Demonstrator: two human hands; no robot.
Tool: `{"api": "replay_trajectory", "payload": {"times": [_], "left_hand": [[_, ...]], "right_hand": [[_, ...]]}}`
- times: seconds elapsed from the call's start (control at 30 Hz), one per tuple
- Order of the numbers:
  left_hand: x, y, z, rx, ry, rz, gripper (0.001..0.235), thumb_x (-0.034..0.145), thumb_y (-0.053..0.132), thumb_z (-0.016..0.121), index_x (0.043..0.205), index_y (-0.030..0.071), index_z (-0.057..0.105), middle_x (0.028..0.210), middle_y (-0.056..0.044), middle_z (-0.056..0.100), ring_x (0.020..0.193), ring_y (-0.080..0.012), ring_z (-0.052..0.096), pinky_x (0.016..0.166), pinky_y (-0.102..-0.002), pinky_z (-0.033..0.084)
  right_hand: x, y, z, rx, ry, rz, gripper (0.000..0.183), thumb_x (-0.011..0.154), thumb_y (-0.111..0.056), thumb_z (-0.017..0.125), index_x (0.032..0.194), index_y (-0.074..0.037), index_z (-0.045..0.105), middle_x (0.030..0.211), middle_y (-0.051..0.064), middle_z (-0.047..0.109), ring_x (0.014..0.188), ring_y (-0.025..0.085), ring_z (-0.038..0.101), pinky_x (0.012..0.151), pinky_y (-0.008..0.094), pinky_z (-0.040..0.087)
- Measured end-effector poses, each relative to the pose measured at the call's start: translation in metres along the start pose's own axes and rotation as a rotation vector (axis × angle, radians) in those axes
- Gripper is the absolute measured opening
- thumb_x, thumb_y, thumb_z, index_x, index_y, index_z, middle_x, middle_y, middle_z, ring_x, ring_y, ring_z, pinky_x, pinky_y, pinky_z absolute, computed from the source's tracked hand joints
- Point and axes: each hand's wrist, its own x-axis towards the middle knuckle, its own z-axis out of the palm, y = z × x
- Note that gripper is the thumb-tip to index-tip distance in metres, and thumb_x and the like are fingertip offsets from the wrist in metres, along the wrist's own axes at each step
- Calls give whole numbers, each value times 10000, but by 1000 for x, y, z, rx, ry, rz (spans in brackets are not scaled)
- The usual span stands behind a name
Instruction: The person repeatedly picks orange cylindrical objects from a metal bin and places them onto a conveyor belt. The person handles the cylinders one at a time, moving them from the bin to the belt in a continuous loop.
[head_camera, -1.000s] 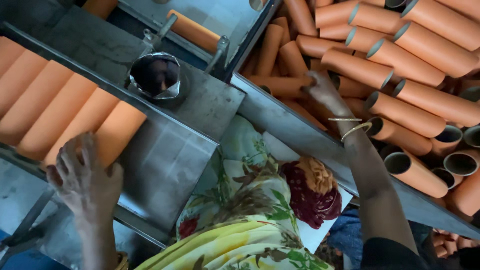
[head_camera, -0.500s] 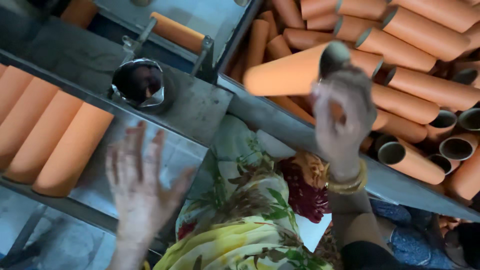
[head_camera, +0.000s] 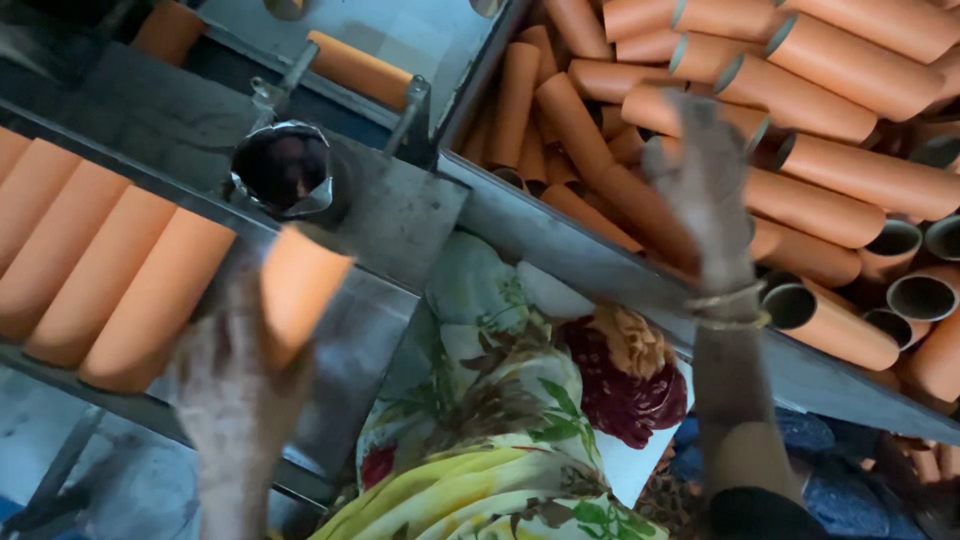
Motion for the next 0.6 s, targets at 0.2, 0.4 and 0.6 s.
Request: {"api": "replay_trajectory", "payload": {"times": [0.2, 0.4, 0.6], "left_hand": [[-16, -50, 24, 243, 84, -101, 901, 826, 406, 842, 1599, 137, 466, 1197, -153, 668, 1077, -345, 671, 1081, -513, 503], [-12, -73, 53, 304, 34, -123, 812, 835, 384, 782, 1542, 123, 480, 1277, -170, 639, 1180, -309, 647, 1140, -525, 439], [-8, -48, 25, 265, 71, -108, 847, 753, 383, 818, 1497, 122, 509, 1369, -160, 611, 1294, -318, 592, 1066, -536, 418]], "right_hand": [[-12, 129, 33, -182, -8, 290, 664, 868, -197, 822, 1447, -6, 558, 1193, 261, 664, 1038, 400, 640, 840, 576, 479], [-5, 128, 74, 341, 99, 512, 471, 905, -67, 732, 1371, -73, 666, 835, 184, 652, 696, 189, 595, 654, 338, 478], [12, 43, 25, 175, 360, 76, 355, 948, 54, 705, 1284, -58, 719, 1145, 117, 716, 927, 264, 576, 876, 410, 473]]}}
